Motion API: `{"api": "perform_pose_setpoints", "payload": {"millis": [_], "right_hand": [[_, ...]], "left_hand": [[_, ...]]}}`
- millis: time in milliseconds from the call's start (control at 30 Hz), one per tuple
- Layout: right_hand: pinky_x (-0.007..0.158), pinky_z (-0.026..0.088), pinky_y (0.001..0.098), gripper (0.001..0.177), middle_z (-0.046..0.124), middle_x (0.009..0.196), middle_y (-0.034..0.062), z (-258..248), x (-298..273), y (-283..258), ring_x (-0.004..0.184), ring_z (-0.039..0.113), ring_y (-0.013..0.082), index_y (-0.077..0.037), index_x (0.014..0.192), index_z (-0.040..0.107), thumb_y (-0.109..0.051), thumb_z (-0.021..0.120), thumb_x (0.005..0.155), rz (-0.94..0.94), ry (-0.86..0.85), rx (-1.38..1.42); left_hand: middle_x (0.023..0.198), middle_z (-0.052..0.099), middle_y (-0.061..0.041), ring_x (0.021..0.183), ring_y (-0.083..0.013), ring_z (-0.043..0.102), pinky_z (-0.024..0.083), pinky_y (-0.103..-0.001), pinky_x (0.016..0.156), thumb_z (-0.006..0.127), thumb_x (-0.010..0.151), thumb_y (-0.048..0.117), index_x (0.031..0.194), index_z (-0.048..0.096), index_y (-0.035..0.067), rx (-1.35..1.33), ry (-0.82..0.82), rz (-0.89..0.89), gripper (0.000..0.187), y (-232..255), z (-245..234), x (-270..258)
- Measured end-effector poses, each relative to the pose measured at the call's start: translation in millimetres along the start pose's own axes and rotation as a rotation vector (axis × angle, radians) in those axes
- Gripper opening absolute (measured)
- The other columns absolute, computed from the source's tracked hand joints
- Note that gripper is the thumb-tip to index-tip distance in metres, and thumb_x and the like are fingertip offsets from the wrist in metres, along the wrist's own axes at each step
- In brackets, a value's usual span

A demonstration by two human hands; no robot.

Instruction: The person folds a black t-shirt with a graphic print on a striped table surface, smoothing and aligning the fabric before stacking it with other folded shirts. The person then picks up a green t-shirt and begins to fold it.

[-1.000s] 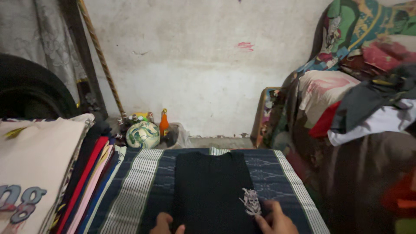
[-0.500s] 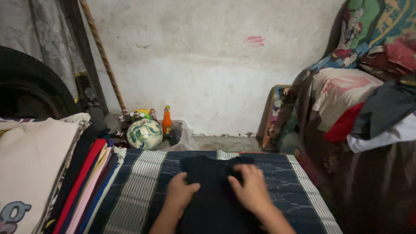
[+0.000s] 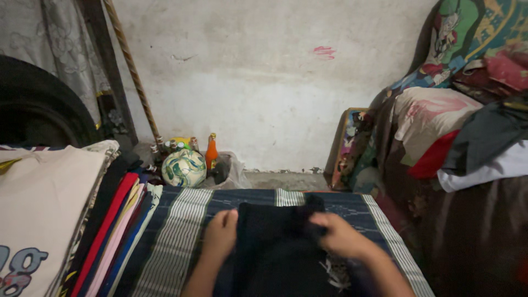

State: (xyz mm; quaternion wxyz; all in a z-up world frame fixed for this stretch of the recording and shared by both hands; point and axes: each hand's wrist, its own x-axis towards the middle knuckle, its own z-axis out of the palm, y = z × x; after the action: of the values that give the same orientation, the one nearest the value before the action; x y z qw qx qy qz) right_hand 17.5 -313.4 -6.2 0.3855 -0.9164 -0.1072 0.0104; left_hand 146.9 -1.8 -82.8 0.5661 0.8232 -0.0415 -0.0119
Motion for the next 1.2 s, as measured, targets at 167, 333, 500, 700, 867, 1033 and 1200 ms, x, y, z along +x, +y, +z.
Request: {"api": "perform_pose_setpoints", "payload": {"millis": [167,333,500,700,867,1033,1200], "right_hand": [[0.092,0.05,0.0327,0.019,0.065,0.103,0.0118,-14.6,-79.4,41.2,0.099,0.062,0.0212,-0.002,0.086,0.069,0.005,0.071,0.068,0.234,-0.101,0.14],[0.112,0.033,0.029,0.038,0.062,0.132,0.0058,-10.3,-93.0,45.4,0.13,0.05,0.016,-0.009,0.101,0.069,0.007,0.073,0.068,0.176,0.029,0.177],[0.1,0.045,0.0246,0.052,0.07,0.121,-0.0082,-4.6,-58.5,40.0,0.109,0.064,0.0099,-0.021,0.109,0.074,0.002,0.073,0.063,0.421,0.292,0.569],[0.07,0.051,0.0274,0.028,0.066,0.074,-0.0006,20.6,-13.5,47.7,0.07,0.059,0.0104,-0.004,0.083,0.067,-0.005,0.091,0.069,0.431,0.376,0.3],[0.07,0.052,0.0263,0.02,0.067,0.08,0.0007,-2.6,-33.5,31.4,0.074,0.062,0.0097,-0.008,0.084,0.065,-0.001,0.081,0.075,0.146,0.573,0.465],[0.075,0.049,0.0257,0.026,0.06,0.09,-0.0009,-64.5,-64.0,-0.1,0.082,0.059,0.0093,-0.01,0.092,0.058,0.008,0.072,0.078,-0.147,0.786,0.428],[0.064,0.051,0.0421,0.018,0.058,0.084,0.0051,-104.1,-138.6,40.2,0.074,0.059,0.0216,-0.011,0.09,0.054,0.003,0.064,0.085,0.243,0.949,0.691]], "left_hand": [[0.128,0.066,-0.02,0.121,-0.0356,0.064,0.051,-0.045,0.102,0.08,0.08,0.055,0.13,0.061,0.005,0.43,-0.121,-0.063,0.074,32.0,13.4,13.3],[0.128,0.068,-0.021,0.12,-0.0349,0.066,0.053,-0.043,0.103,0.091,0.072,0.047,0.126,0.063,0.002,0.532,-0.264,-0.163,0.075,72.6,35.7,0.8],[0.111,0.07,-0.021,0.107,-0.0398,0.066,0.053,-0.047,0.094,0.082,0.075,0.029,0.106,0.075,0.007,0.5,-0.136,0.299,0.039,72.2,71.6,-17.6],[0.088,0.078,-0.014,0.082,-0.0311,0.074,0.06,-0.043,0.082,0.067,0.086,0.022,0.095,0.073,0.001,-0.938,-0.626,-0.67,0.024,61.5,84.0,-5.1],[0.09,0.077,-0.015,0.081,-0.0322,0.073,0.059,-0.046,0.083,0.061,0.087,0.031,0.094,0.073,0.001,-1.331,-0.685,-0.551,0.033,60.9,19.4,-9.8],[0.117,0.075,-0.014,0.103,-0.0316,0.071,0.055,-0.047,0.098,0.055,0.089,0.03,0.119,0.07,0.003,-1.423,-0.256,-0.335,0.043,76.3,-74.8,-31.0],[0.128,0.07,-0.016,0.113,-0.0344,0.069,0.053,-0.052,0.103,0.052,0.089,0.03,0.13,0.063,0.0,-1.385,0.077,-0.135,0.052,28.4,-157.5,-71.7]]}}
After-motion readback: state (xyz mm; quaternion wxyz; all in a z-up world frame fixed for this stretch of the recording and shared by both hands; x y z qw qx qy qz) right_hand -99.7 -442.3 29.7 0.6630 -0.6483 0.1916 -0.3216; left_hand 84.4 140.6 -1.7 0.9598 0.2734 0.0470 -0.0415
